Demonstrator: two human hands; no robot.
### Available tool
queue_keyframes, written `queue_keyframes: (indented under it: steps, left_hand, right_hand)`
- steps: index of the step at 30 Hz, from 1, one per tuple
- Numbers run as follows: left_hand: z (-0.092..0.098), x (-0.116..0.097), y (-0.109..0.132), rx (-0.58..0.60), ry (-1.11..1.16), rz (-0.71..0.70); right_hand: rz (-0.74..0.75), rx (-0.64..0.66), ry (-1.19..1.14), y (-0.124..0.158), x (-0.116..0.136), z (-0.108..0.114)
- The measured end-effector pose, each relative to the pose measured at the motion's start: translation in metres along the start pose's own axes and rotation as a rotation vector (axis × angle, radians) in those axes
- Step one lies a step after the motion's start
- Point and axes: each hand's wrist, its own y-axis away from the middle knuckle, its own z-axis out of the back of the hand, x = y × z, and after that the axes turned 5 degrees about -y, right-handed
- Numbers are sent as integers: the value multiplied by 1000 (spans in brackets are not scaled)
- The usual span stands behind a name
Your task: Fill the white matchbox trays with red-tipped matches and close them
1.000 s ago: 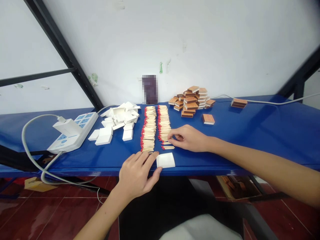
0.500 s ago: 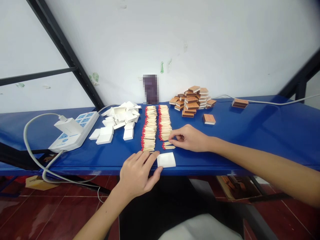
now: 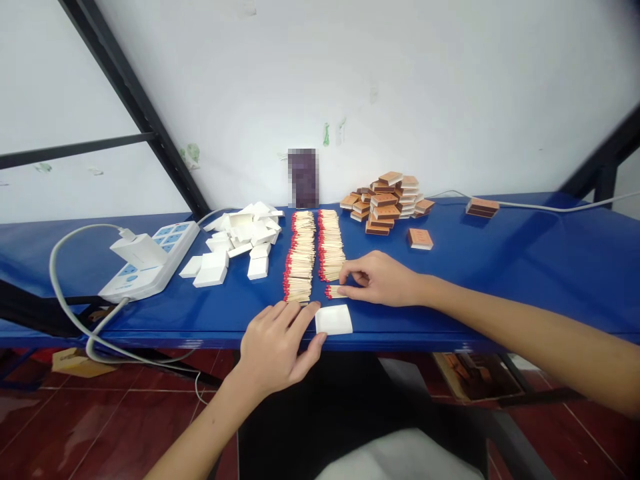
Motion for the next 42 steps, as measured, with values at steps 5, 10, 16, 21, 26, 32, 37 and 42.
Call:
queue_keyframes:
  steps: [5,10,16,21,26,32,37,42]
  left_hand:
    - [0,-1,0,-8,-1,0]
    - [1,-1,-1,-13,-5,2]
    - [1,-1,0,-9,-2,3]
    - [1,-1,1,-12,-4,1]
    - [1,0,0,-11,-4,-1]
    - [1,0,-1,-2,-4,0]
    - [1,-1,0,-11,-3,4]
    - [1,0,0,-12,-7,6]
  right_hand:
    - [-9,0,27,-1,1,0]
    - [-5,1,48,-1,1,0]
    - [-2,3,67,-1,2,-1]
    - [-4,5,72,-1,2,-1]
    - [0,-7,58,0,0,-1]
    - [-19,-2,63,-1,1,-2]
    - [-23,-2,73,-2,0,-3]
    - [-19,-6,60,-2,-1,-2]
